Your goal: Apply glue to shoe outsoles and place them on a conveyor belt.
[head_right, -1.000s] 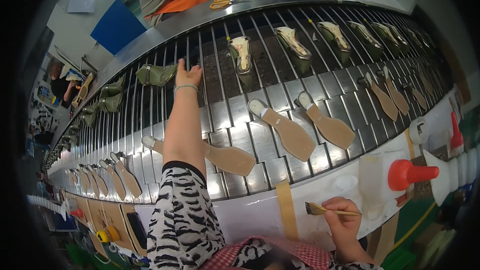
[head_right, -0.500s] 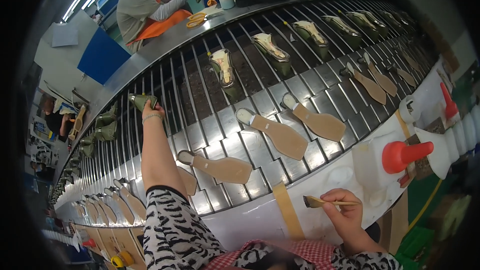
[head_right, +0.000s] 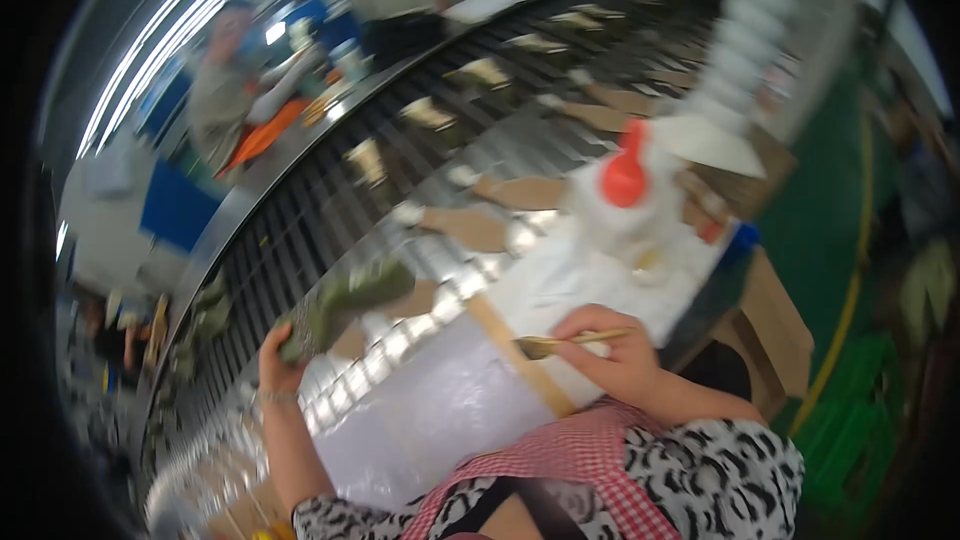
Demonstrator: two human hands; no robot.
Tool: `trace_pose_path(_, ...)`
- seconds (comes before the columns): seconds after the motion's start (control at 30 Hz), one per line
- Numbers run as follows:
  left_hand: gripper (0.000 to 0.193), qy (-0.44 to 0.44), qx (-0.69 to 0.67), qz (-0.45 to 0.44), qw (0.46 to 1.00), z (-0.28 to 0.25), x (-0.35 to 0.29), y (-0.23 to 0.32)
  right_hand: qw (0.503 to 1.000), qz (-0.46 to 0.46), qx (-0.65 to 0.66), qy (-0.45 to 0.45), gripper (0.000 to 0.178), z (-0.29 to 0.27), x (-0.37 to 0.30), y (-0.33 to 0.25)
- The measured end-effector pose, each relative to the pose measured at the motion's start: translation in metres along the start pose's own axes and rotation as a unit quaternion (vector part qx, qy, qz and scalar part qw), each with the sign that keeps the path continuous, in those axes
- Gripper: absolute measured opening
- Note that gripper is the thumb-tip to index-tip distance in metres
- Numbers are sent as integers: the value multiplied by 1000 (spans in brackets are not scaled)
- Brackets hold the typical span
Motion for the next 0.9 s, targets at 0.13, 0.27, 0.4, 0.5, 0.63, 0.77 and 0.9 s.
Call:
trace_pose_path(0.13,38,-58,134,-50,988,3,-15,-53,999,-36,-28,-18,12,-14,-13,-4)
trace_pose_path(0.27,26,-32,257,-78,963,-44,49,-126,994,-103,-39,7,12,-35,-12,1)
trace_pose_path(0.4,39,-152,392,7,907,-64,47,-156,997,-78,-17,0,12,-46,-18,-2)
trace_pose_path(0.5,41,-160,324,-9,933,-45,37,-166,995,-98,-15,-1,12,-56,-20,-6)
trace_pose_path(0.63,47,-129,191,-43,972,-33,-21,-158,995,-101,-10,-11,12,-59,-23,-11)
trace_pose_path(0.77,63,-104,162,-56,980,-19,-47,-158,995,-95,13,-39,11,-54,-25,-13)
trace_pose_path(0.9,46,18,95,71,993,-13,-18,-172,991,-130,-26,-3,11,-46,-19,11)
Point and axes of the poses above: each hand's wrist, its own x-axis towards the middle knuckle, its own z-axis out of the palm, y = z × x, the point moved 2 cm from there along x, towards the middle knuckle, and after that the axes turned 6 degrees about y, right-handed, at the moved point
